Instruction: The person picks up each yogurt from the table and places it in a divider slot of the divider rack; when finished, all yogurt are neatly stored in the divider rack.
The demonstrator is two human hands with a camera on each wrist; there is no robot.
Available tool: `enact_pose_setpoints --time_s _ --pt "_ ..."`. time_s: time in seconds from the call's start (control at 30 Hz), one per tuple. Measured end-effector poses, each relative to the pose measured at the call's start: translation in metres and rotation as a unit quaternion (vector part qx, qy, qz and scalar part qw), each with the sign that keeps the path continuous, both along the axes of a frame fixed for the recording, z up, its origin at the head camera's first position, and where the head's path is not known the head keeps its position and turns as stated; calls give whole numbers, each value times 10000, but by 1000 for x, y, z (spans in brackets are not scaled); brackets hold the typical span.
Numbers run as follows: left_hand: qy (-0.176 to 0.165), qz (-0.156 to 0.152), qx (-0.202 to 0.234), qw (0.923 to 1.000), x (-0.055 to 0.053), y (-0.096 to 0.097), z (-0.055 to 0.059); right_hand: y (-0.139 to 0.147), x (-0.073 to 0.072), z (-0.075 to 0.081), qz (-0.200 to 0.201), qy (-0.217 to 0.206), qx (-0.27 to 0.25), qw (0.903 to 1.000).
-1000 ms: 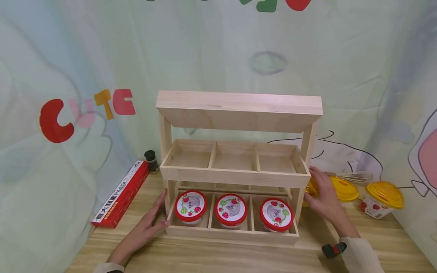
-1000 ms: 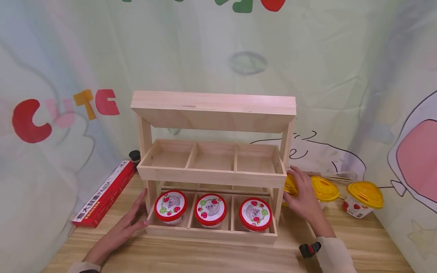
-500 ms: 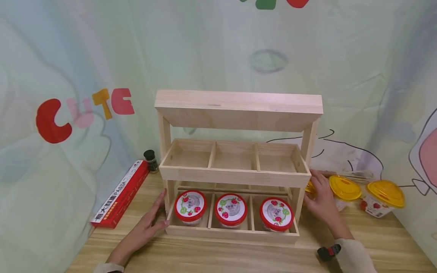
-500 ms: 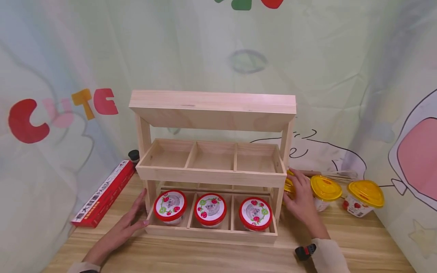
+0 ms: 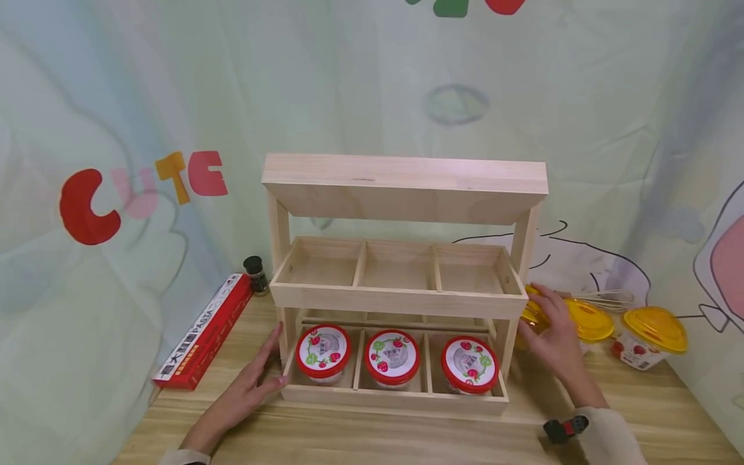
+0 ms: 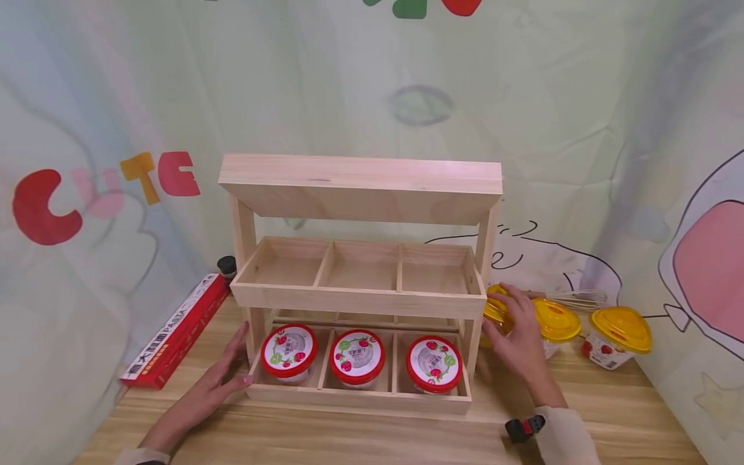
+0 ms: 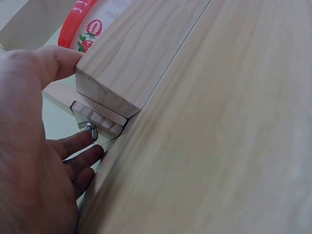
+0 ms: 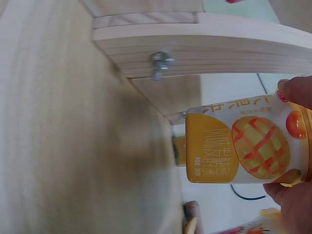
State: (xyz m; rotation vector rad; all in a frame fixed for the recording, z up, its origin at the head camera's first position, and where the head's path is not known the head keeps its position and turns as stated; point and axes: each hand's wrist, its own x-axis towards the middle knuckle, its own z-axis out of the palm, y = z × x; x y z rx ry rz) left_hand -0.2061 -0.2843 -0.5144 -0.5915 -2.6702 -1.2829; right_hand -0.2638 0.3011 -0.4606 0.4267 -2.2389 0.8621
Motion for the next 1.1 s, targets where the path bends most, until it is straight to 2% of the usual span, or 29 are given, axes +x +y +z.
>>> enact_pose_setpoints --time_s 0.33,0.57,0.9,1.1 --pt "-4 76 -127 9999 -1 0 0 6 16 31 -265 -277 87 9992" --pt "24 69 -165 9998 -1 0 -1 12 30 54 -92 80 120 9999" --pt "161 -27 -44 9999 -1 -2 -1 16 45 80 6 296 192 9994" --pt "-9 61 -103 9999 0 2 2 14 54 102 181 474 202 9985"
